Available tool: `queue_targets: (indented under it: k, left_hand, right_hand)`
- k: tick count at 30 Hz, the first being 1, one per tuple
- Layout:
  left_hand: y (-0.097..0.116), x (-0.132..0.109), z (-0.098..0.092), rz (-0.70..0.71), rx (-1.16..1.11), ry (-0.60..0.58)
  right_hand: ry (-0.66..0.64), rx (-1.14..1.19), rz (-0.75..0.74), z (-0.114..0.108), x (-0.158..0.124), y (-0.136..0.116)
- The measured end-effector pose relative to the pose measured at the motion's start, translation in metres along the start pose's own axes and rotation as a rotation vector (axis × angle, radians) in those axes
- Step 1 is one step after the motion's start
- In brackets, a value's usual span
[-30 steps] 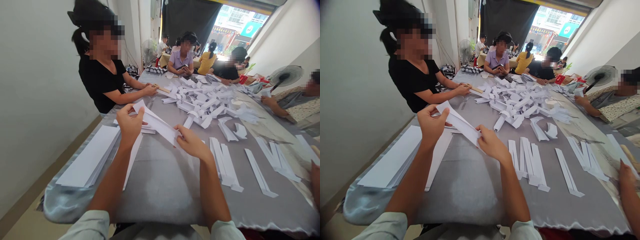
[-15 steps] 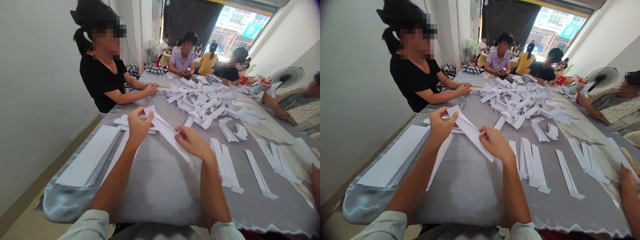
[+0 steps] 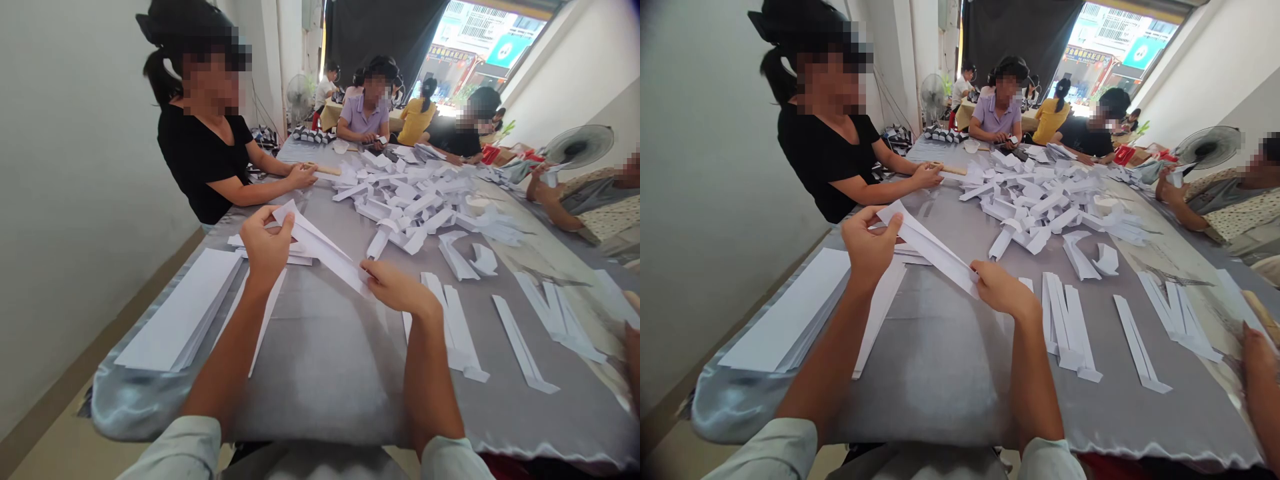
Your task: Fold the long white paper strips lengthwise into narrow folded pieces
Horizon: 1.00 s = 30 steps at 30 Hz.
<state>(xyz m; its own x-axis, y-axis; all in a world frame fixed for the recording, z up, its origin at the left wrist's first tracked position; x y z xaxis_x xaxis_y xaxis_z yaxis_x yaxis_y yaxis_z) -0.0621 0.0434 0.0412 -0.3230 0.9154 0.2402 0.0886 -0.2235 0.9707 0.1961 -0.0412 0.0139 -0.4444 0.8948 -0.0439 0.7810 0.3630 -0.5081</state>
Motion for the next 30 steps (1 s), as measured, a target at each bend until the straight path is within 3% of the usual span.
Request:
queue_targets:
  k: [2,5,7,11,15,20,25,30]
  left_hand:
    - [-0.002,0.003,-0.001,-0.023,-0.040,-0.031]
    - [-0.005,0.003,0.008,-0.088,-0.076,-0.190]
    - [-0.005,-0.002,0.017,-0.127,-0.094,-0.310]
    - [0.001,-0.021,0.034,-0.167,-0.147,-0.509]
    - [0.007,-0.037,0.045,-0.195,-0.149,-0.657]
    - [0.002,-0.041,0.050,-0.223,-0.162,-0.677]
    - [-0.007,-0.043,0.058,-0.293,-0.157,-0.778]
    - [-0.010,-0.040,0.055,-0.314,-0.171,-0.688]
  right_hand:
    - [-0.031,0.154,0.027,-0.003,-0.011,0.006]
    - [0.019,0.410,-0.064,-0.012,-0.019,0.006]
    - [0.150,0.481,-0.134,-0.020,-0.016,0.002]
    - [0.574,0.538,-0.146,-0.027,0.004,-0.008]
    - [0.637,0.630,-0.193,-0.011,0.026,-0.027]
    - [0.702,0.584,-0.193,-0.006,0.027,-0.035]
    - [0.826,0.502,-0.175,-0.009,0.024,-0.032]
    - [0.807,0.563,-0.164,-0.005,0.030,-0.028]
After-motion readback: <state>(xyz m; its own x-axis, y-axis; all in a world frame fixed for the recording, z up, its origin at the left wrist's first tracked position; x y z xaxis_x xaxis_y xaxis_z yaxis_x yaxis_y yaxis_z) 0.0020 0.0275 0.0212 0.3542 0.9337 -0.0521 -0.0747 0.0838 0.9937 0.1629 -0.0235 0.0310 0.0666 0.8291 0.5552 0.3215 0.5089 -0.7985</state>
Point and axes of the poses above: each hand's wrist, its own x-axis towards the middle knuckle, its own z-axis out of the palm, y = z × x, the point moved 6 cm from there along x, towards the middle knuckle, and after that the axes turned 13 degrees about -z, right-handed, at the moved point
